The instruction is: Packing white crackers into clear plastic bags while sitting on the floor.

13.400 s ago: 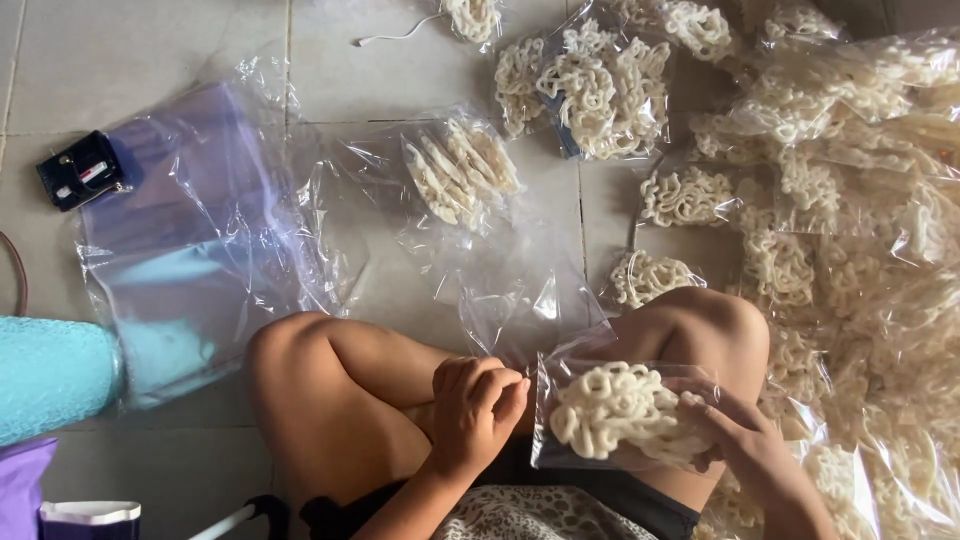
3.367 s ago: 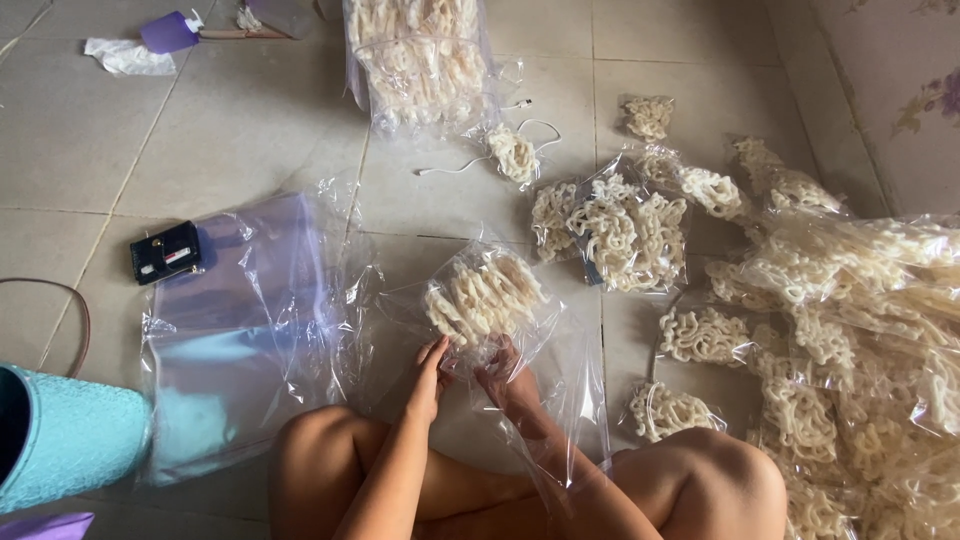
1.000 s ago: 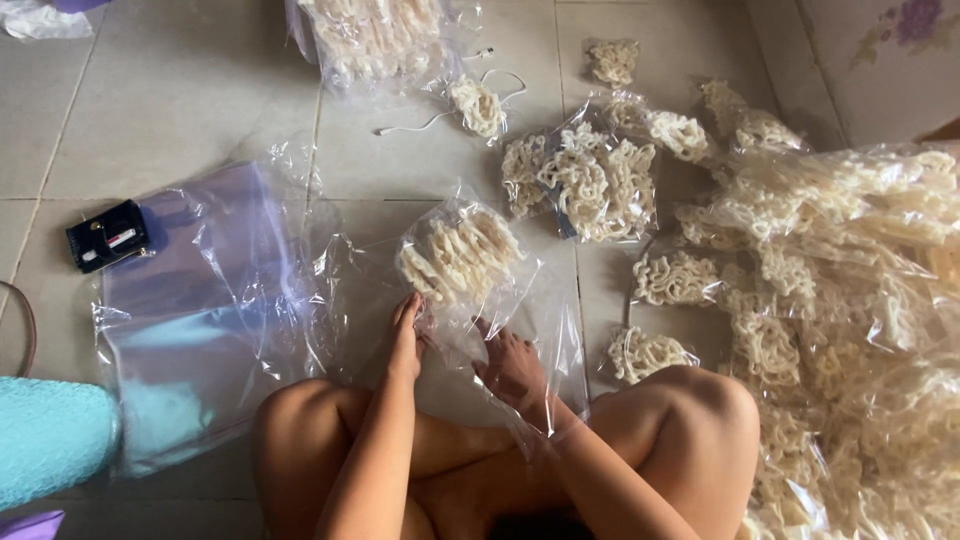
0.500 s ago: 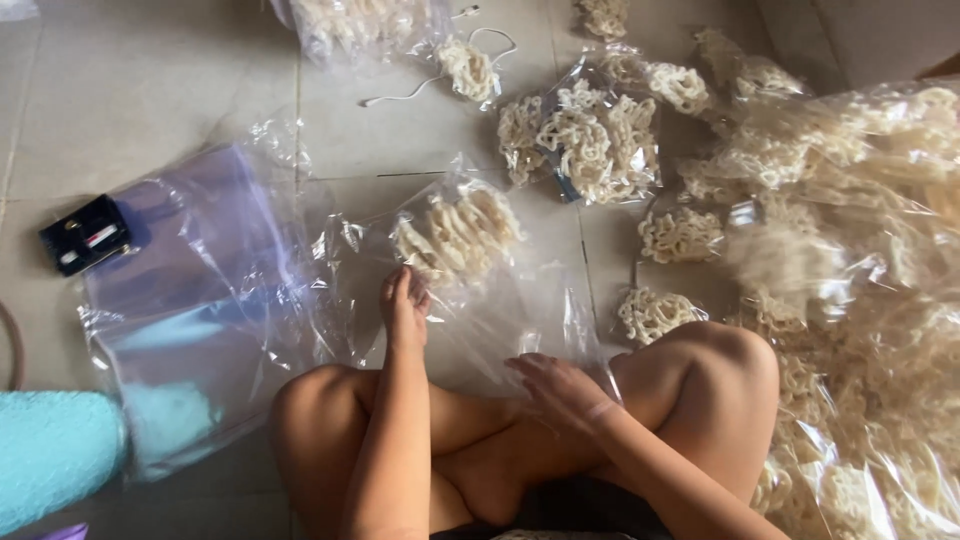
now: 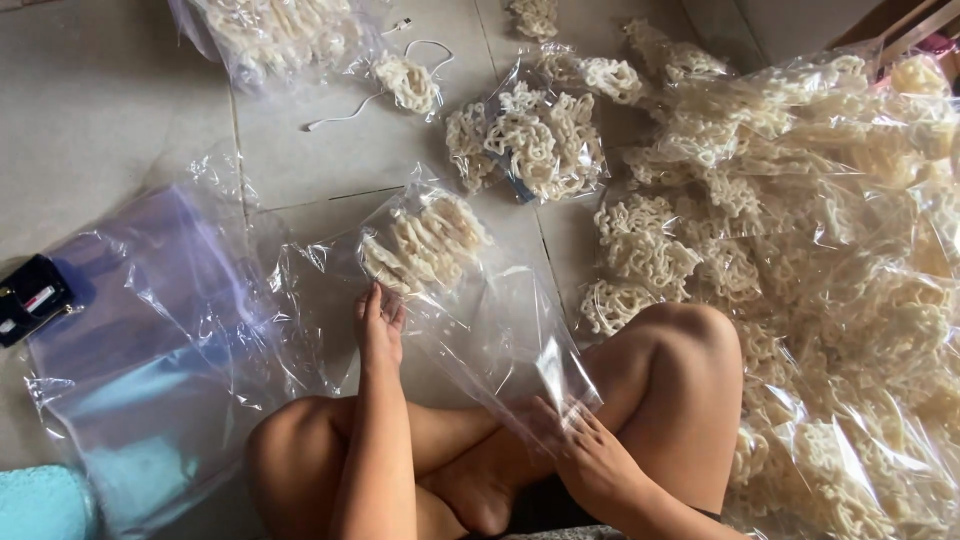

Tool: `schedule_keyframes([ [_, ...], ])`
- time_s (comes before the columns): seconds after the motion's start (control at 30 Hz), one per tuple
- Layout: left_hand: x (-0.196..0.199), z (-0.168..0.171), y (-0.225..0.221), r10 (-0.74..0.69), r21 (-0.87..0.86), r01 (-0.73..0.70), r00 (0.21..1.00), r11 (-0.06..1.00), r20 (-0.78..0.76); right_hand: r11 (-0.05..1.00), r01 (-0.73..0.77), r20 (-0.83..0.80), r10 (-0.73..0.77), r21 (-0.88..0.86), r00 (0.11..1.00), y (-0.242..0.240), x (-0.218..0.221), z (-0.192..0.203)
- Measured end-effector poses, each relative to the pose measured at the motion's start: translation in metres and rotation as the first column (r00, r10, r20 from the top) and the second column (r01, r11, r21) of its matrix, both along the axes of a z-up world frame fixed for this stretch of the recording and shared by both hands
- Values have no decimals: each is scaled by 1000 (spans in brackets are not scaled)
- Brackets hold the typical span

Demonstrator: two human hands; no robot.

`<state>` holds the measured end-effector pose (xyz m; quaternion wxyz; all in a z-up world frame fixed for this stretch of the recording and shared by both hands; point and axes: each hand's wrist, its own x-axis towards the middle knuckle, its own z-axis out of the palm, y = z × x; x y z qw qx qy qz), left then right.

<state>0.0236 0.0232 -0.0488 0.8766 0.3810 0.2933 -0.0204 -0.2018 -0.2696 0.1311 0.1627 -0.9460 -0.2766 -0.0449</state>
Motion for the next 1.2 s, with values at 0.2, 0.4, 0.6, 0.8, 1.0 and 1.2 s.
schedule_keyframes([
  [0.2,-7,7,0,-28,4,28,998,1000,-53,997,-44,-325,60,58,944,-14,16,42],
  [0.4,-13,-10,5,-60,-6,60,995,998,-80,982,161,-537,-86,96,839,-31,39,96],
  [0.6,-21,9,-3,-152,112,163,983,980,-101,951,172,-434,-46,255,900,-60,66,112],
  [0.8,-25,10,-6,-158,206,187,976,961,-148,908,393,-111,-379,148,919,-126,140,72],
  [1.0,-28,11,-5,-163,250,189,979,950,-123,845,501,-104,-525,-188,845,-219,202,-35],
  [1.2,-28,27,-9,-185,241,224,967,945,-173,750,438,-84,-543,-496,835,-256,198,-96],
])
